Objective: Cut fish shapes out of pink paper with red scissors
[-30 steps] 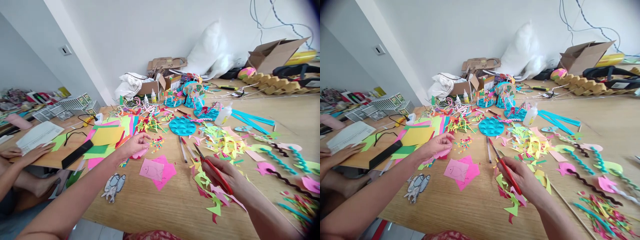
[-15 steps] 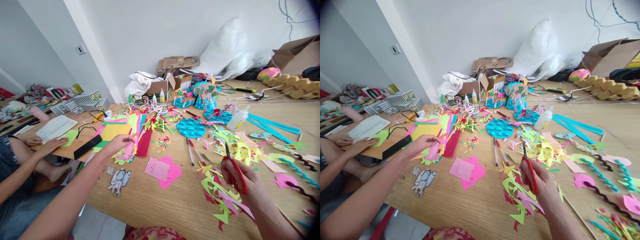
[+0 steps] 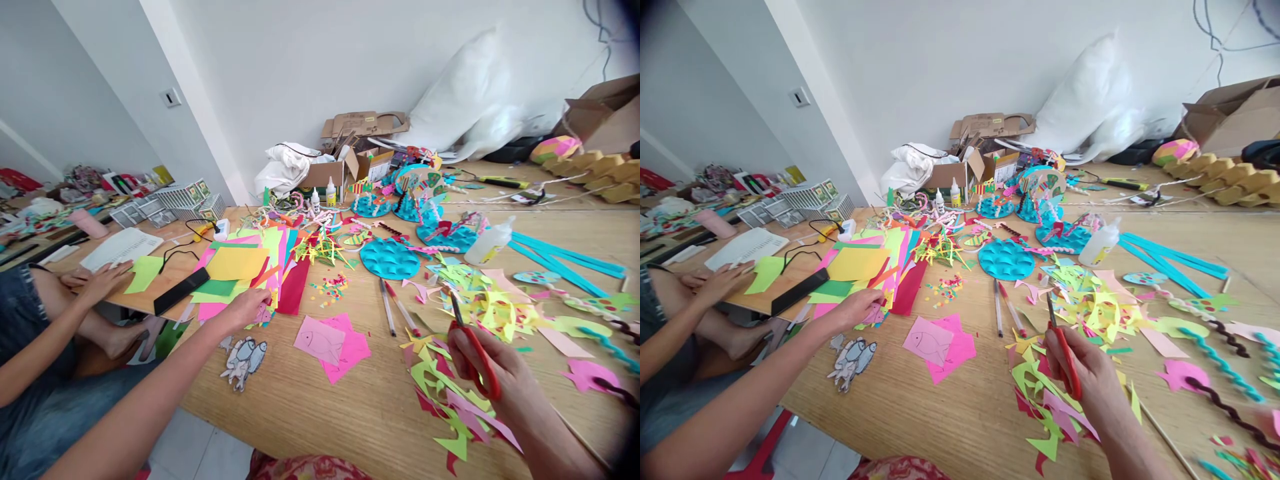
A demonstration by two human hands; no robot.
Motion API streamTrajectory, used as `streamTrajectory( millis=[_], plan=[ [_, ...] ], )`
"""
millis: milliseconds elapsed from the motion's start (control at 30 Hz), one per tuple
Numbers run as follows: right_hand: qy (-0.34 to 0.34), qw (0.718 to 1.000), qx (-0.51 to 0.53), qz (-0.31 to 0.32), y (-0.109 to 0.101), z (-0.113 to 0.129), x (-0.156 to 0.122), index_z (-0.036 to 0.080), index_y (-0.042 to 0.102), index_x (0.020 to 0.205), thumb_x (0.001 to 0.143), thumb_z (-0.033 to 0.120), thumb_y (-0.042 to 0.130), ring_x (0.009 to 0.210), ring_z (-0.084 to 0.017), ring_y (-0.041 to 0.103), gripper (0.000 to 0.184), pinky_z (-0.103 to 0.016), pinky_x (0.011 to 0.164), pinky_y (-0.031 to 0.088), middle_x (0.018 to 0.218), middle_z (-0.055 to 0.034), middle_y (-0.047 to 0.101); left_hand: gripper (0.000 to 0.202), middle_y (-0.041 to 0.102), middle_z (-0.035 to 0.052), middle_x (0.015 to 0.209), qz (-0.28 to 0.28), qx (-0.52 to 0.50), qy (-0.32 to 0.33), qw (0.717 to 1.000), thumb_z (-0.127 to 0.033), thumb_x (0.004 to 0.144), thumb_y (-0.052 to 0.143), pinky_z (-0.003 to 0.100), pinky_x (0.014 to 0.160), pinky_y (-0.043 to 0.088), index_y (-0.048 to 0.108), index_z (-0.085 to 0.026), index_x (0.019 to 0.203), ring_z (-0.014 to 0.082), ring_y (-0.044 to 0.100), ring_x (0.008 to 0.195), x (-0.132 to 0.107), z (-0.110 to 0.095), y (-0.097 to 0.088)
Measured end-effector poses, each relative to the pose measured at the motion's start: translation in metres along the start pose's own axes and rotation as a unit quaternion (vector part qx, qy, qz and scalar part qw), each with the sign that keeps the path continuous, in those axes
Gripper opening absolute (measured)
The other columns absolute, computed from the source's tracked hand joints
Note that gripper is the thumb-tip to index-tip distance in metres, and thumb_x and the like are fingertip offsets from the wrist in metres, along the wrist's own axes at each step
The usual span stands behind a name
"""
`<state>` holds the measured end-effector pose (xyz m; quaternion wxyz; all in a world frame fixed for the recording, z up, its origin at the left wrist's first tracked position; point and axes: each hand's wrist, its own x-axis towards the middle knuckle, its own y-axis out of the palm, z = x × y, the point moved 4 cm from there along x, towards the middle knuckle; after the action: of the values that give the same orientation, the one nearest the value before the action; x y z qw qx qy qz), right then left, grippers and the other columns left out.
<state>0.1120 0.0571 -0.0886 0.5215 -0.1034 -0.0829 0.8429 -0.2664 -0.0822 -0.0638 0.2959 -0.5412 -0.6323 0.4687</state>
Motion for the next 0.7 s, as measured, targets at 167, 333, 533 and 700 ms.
streamTrajectory(
  millis=[167,333,533,700],
  plan=[
    [0.027,0.999,0.001,0.029,-0.001,-0.009,0.005,0.020,0.048,0.060,0.077,0.064,0.047,0.042,-0.011,0.037,0.046,-0.024,0.039,0.028,0.047,0.0032,0.043,0.025,0.061,0.0080,0.097,-0.036,0.032,0.009,0.999,-0.007,0.069,0.045,0.033,0.085,0.037,0.058,-0.019,0.085,0.0222,0.052,0.096,-0.002,-0.016,-0.013],
    [0.019,1.000,-0.006,0.003,-0.002,-0.005,0.002,0.020,0.046,0.057,0.075,0.061,0.053,0.042,-0.011,0.037,0.045,-0.022,0.039,0.028,0.046,0.0039,0.042,0.023,0.062,0.0054,0.099,0.008,0.028,0.067,0.997,-0.015,0.077,0.045,0.031,0.085,0.040,0.059,-0.021,0.094,0.0199,0.055,0.094,-0.011,-0.071,-0.015],
    [0.001,1.000,0.002,-0.012,0.000,0.006,-0.002,0.020,0.045,0.057,0.079,0.058,0.050,0.041,-0.011,0.037,0.044,-0.022,0.039,0.026,0.044,0.0036,0.043,0.045,0.053,0.0084,0.120,0.143,0.090,0.159,0.973,-0.015,0.072,0.057,0.033,0.093,0.037,0.051,-0.020,0.117,0.0231,0.047,0.112,-0.002,-0.115,0.035],
    [0.003,1.000,-0.002,-0.012,0.001,0.006,-0.002,0.020,0.046,0.058,0.078,0.060,0.050,0.042,-0.011,0.038,0.044,-0.023,0.040,0.029,0.046,0.0045,0.042,0.045,0.054,0.0132,0.117,0.177,0.149,0.128,0.964,-0.016,0.067,0.065,0.037,0.092,0.038,0.054,-0.015,0.111,0.0279,0.048,0.110,0.013,-0.114,0.046]
  ],
)
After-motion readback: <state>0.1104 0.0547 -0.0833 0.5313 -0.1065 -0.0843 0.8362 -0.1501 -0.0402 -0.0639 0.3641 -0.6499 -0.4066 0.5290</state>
